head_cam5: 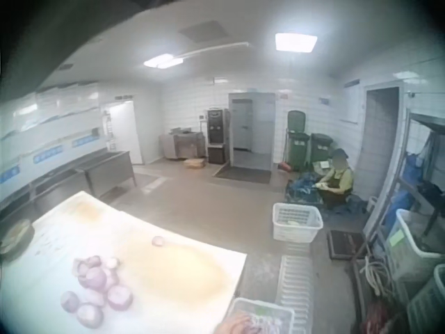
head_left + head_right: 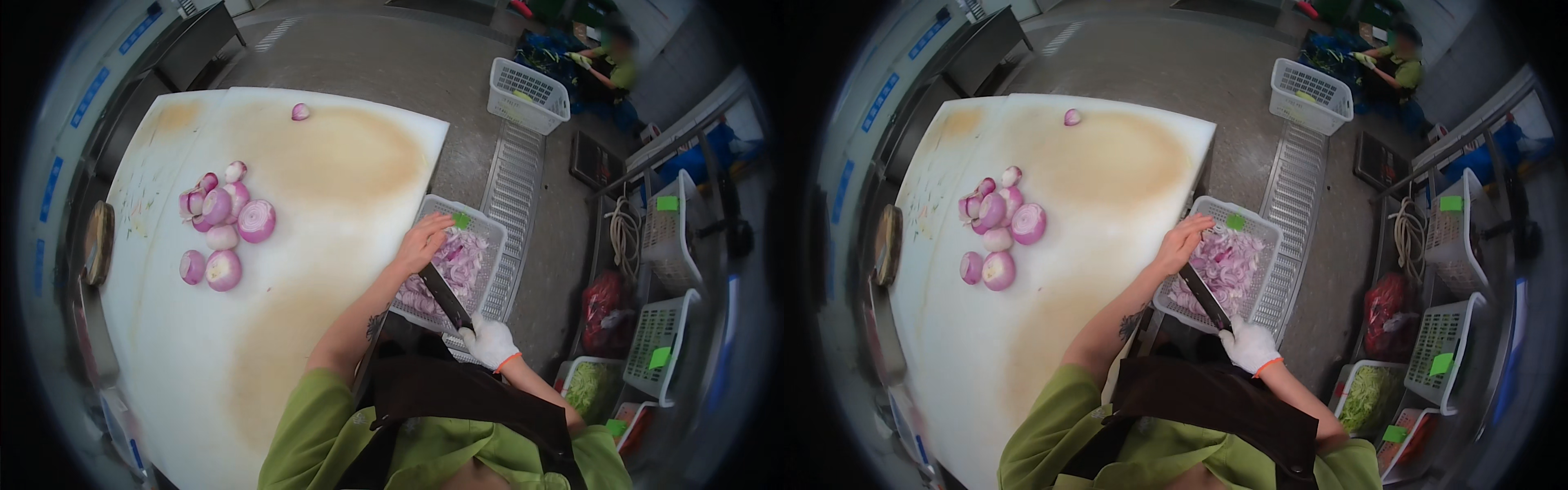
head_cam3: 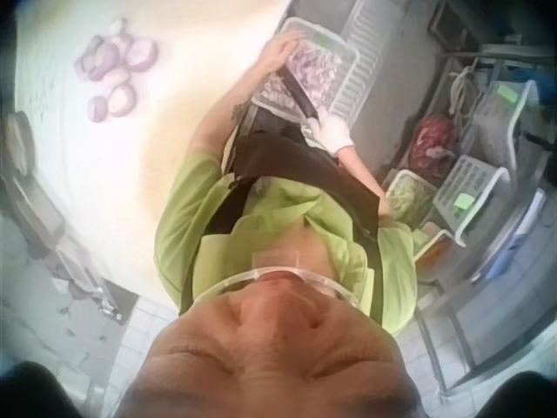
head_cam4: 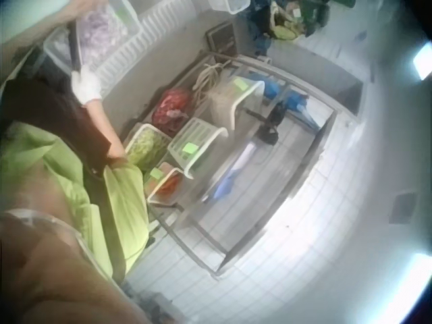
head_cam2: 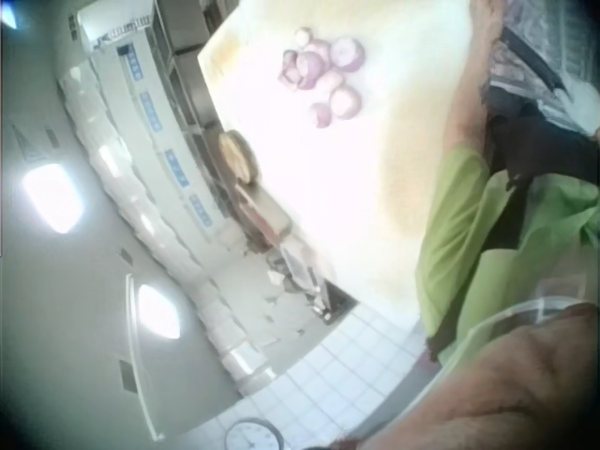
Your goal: The person slices red onions into thin rings on a white cutting board using a cleaver. The sliced onions are periodically swept into a white plastic basket. The person wears a green shirt and brown apron while working in a commercial kitchen.
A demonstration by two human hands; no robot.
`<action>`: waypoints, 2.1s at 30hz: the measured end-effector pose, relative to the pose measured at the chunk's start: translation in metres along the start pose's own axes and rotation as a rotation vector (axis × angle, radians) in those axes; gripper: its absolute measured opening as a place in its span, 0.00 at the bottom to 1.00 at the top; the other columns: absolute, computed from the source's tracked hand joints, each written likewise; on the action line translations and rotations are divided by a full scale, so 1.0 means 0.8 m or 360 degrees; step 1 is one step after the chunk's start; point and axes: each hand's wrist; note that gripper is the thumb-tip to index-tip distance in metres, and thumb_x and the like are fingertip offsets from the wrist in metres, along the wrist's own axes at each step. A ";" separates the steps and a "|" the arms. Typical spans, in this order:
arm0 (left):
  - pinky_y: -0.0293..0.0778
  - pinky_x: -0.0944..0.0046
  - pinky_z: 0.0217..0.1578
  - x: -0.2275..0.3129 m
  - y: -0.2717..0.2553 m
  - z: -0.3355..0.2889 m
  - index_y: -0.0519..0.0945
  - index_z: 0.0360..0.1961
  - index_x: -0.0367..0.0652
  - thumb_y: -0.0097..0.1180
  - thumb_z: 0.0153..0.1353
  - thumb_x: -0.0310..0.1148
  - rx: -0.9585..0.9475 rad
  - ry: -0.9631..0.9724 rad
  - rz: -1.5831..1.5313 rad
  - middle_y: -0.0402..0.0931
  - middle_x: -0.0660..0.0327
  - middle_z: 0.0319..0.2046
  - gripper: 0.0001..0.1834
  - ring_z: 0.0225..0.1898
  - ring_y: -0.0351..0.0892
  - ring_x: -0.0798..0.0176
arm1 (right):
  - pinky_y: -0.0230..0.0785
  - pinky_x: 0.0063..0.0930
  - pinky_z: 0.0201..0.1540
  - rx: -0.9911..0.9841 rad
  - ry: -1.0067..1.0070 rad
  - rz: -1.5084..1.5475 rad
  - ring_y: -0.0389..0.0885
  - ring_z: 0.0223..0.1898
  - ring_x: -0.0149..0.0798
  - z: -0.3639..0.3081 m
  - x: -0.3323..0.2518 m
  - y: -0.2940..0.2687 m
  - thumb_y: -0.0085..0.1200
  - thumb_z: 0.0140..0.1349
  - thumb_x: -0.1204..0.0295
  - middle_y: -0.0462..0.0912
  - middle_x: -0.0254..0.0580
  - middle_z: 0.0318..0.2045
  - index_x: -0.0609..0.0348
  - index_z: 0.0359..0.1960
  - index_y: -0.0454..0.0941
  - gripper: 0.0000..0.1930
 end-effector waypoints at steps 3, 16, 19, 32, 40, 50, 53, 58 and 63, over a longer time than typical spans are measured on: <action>0.55 0.53 0.65 0.016 0.010 0.006 0.77 0.53 0.41 0.47 0.65 0.40 -0.0217 -0.0045 0.0075 0.72 0.53 0.57 0.20 0.63 0.63 0.47 | 0.71 0.50 0.32 -0.0031 -0.0137 -0.0211 0.80 0.27 0.59 -0.003 0.021 -0.005 0.51 0.57 0.60 0.79 0.56 0.22 0.62 0.36 0.69 0.16; 0.33 0.36 0.67 0.048 0.147 -0.105 0.41 0.72 0.50 0.66 0.43 0.58 -0.1404 -0.0269 0.0740 0.38 0.62 0.73 0.62 0.73 0.38 0.50 | 0.66 0.43 0.31 0.0507 -0.0579 -0.0664 0.77 0.30 0.48 -0.018 0.117 -0.045 0.51 0.46 0.75 0.74 0.42 0.23 0.52 0.26 0.72 0.04; 0.32 0.37 0.68 0.013 0.146 -0.122 0.42 0.72 0.49 0.66 0.42 0.57 -0.1284 -0.0338 0.0829 0.39 0.62 0.73 0.62 0.73 0.37 0.51 | 0.65 0.42 0.32 0.0590 -0.0444 -0.0783 0.75 0.30 0.47 -0.053 0.136 -0.080 0.52 0.44 0.75 0.74 0.41 0.23 0.50 0.25 0.72 0.06; 0.66 0.51 0.56 0.054 -0.100 -0.134 0.75 0.50 0.42 0.59 0.46 0.23 0.0731 0.0028 0.0931 0.73 0.52 0.53 0.25 0.56 0.70 0.47 | 0.70 0.49 0.35 0.0566 -0.0240 0.0208 0.79 0.31 0.59 0.004 0.003 -0.046 0.54 0.56 0.66 0.80 0.55 0.27 0.55 0.40 0.73 0.12; 0.58 0.47 0.61 0.015 -0.380 -0.254 0.58 0.64 0.43 0.73 0.36 0.39 0.1310 -0.1353 0.1840 0.55 0.45 0.63 0.53 0.64 0.54 0.41 | 0.71 0.53 0.33 0.0032 -0.0660 -0.0430 0.80 0.29 0.57 0.067 -0.156 0.006 0.47 0.60 0.64 0.80 0.57 0.24 0.59 0.40 0.71 0.13; 0.60 0.50 0.61 0.020 -0.341 -0.301 0.63 0.59 0.41 0.70 0.30 0.38 0.0712 -0.0874 0.1262 0.63 0.45 0.56 0.49 0.57 0.63 0.42 | 0.69 0.54 0.34 -0.0034 -0.0675 -0.0523 0.80 0.28 0.59 0.078 -0.180 -0.003 0.46 0.61 0.64 0.80 0.58 0.24 0.62 0.39 0.72 0.13; 0.58 0.49 0.61 0.062 -0.260 -0.324 0.62 0.61 0.41 0.72 0.31 0.38 0.0578 -0.0696 0.1192 0.62 0.45 0.58 0.51 0.59 0.61 0.42 | 0.69 0.54 0.35 -0.0041 -0.0741 -0.0460 0.79 0.28 0.60 0.083 -0.180 -0.002 0.45 0.62 0.63 0.79 0.58 0.24 0.62 0.39 0.72 0.14; 0.56 0.50 0.63 0.124 -0.215 -0.333 0.61 0.62 0.40 0.72 0.39 0.38 0.0867 -0.0817 0.1272 0.62 0.46 0.58 0.49 0.60 0.61 0.43 | 0.68 0.53 0.35 -0.0070 -0.1074 -0.0313 0.78 0.28 0.61 0.066 -0.236 -0.005 0.42 0.65 0.62 0.78 0.59 0.23 0.62 0.35 0.72 0.15; 0.51 0.45 0.64 0.179 -0.289 -0.314 0.65 0.61 0.40 0.62 0.53 0.36 0.1674 -0.0556 0.0962 0.61 0.45 0.61 0.35 0.64 0.58 0.45 | 0.69 0.51 0.34 -0.0187 -0.1409 -0.0563 0.79 0.28 0.59 0.067 -0.292 -0.013 0.43 0.64 0.63 0.79 0.56 0.24 0.62 0.34 0.74 0.14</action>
Point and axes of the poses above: each hand's wrist, its own z-axis towards the middle knuckle, its own y-axis out of the palm, x = y × z
